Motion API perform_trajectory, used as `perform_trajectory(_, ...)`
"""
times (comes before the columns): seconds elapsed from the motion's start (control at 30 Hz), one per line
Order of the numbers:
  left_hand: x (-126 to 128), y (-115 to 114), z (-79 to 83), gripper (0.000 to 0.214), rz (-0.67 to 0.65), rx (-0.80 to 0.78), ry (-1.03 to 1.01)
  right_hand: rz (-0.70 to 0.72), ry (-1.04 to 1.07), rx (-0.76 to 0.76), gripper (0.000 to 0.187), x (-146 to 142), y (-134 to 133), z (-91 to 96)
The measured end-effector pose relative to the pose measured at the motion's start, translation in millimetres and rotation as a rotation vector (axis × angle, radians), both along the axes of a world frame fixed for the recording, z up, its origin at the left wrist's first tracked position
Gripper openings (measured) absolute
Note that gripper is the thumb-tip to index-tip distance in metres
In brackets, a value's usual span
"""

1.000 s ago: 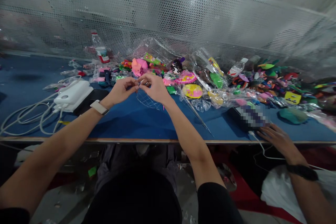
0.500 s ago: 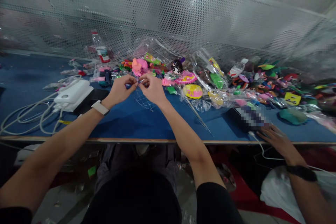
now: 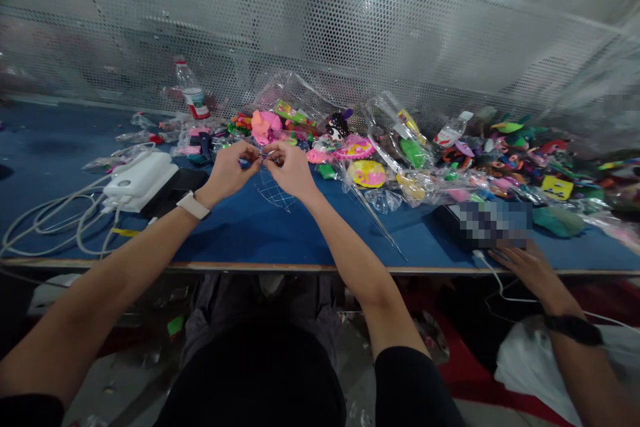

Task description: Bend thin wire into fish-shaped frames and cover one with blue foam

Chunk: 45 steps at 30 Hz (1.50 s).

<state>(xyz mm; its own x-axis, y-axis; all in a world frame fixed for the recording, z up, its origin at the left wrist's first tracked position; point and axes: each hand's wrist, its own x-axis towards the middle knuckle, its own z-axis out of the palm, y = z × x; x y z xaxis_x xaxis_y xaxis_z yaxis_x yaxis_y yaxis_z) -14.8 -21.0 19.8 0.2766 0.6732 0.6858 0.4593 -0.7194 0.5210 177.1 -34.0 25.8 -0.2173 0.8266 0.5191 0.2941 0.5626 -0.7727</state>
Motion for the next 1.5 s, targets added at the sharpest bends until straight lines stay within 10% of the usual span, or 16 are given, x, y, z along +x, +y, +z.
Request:
perform_trajectory(0.33, -1, 0, -1.6, 0.012, 0.016, -0.076, -0.155, -0.007, 0.040, 0.022, 0.018, -10, 1, -6.7)
perform_trajectory(0.93, -17, 17, -3.9, 0.034, -0.549, -0.791, -0.434, 0.093, -0.304, 0.305, 0.017, 20, 4, 5.4)
perform_trajectory(1.5, -16, 18, -8.0, 0.036, -0.553, -0.790, -0.313, 0.051, -0.644, 0.530, 0.017, 24, 4, 8.6)
